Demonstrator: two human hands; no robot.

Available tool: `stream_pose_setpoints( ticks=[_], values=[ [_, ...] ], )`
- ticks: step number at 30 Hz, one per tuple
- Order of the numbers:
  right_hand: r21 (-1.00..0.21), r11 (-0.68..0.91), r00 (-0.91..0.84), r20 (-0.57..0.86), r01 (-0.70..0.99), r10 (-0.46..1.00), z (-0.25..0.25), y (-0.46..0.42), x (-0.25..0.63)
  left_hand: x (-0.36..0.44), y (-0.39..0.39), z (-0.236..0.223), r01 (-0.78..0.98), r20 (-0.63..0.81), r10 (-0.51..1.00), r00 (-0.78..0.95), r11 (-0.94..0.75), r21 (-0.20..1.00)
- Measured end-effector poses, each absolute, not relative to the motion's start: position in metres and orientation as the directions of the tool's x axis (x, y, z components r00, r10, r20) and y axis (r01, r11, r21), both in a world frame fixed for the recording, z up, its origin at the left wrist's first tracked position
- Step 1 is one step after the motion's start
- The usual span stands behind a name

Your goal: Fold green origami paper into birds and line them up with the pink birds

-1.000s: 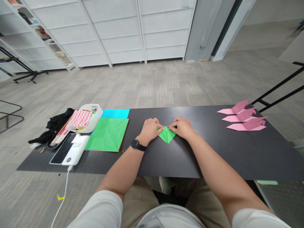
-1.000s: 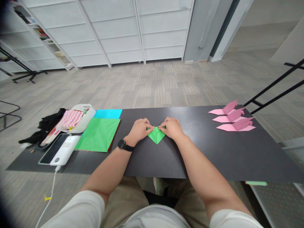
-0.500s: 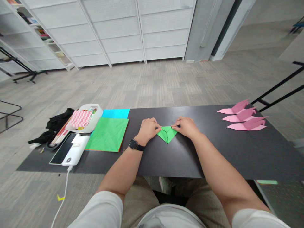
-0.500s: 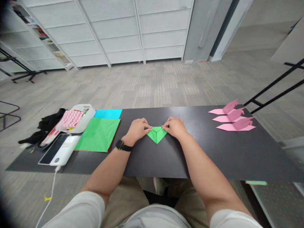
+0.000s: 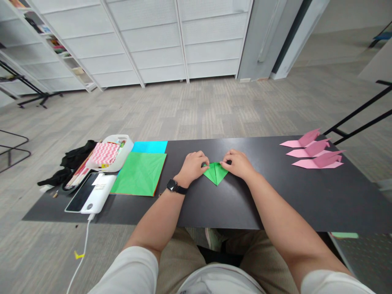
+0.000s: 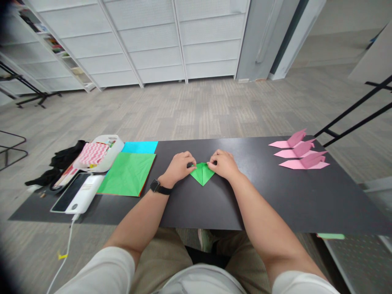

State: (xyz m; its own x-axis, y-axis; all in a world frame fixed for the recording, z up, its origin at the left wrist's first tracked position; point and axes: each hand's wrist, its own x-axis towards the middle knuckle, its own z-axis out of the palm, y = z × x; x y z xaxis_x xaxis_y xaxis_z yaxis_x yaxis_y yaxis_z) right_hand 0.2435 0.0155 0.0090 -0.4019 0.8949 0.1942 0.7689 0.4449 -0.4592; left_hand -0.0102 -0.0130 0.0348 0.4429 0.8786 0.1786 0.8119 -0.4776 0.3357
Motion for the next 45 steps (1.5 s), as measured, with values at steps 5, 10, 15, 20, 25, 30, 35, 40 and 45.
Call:
stream_pose_setpoints(
  ticks=[5, 10, 15, 20, 25, 30, 35, 40, 45],
  values=[
    [-0.486, 0.501, -0.452, 0.223, 0.717, 0.864, 0.009, 0.015, 0.244, -0.013, -0.013, 0.030, 0.802, 0.198, 0.868, 0.455, -0.497, 0.331],
    [-0.470, 0.503, -0.465, 0.203, 0.726, 0.862, 0.009, 0.014, 0.241, -0.014, -0.015, 0.021, 0.812, 0.213, 0.868, 0.448, -0.495, 0.310],
    [-0.506, 0.444, -0.429, 0.153, 0.740, 0.890, 0.013, 0.017, 0.242, -0.012, -0.016, 0.017, 0.820, 0.221, 0.875, 0.430, -0.481, 0.309],
    [-0.503, 0.362, -0.356, 0.112, 0.785, 0.928, 0.017, 0.018, 0.250, -0.008, -0.017, 0.017, 0.821, 0.244, 0.881, 0.405, -0.468, 0.329],
    [-0.403, 0.451, -0.430, 0.146, 0.797, 0.891, 0.010, 0.016, 0.253, -0.003, -0.018, 0.017, 0.798, 0.273, 0.865, 0.421, -0.496, 0.341],
    [-0.389, 0.519, -0.494, 0.169, 0.761, 0.853, 0.002, 0.018, 0.253, -0.001, -0.018, 0.024, 0.768, 0.320, 0.854, 0.410, -0.512, 0.385],
    [-0.366, 0.489, -0.448, 0.196, 0.792, 0.872, -0.004, 0.022, 0.256, -0.005, -0.016, 0.026, 0.795, 0.314, 0.876, 0.367, -0.470, 0.383],
    [-0.359, 0.469, -0.422, 0.206, 0.807, 0.883, -0.010, 0.025, 0.257, -0.011, -0.012, 0.021, 0.794, 0.242, 0.876, 0.417, -0.481, 0.372],
    [-0.357, 0.473, -0.431, 0.195, 0.805, 0.881, -0.010, 0.025, 0.257, -0.013, -0.008, 0.019, 0.675, 0.236, 0.763, 0.601, -0.643, 0.360]
  ],
)
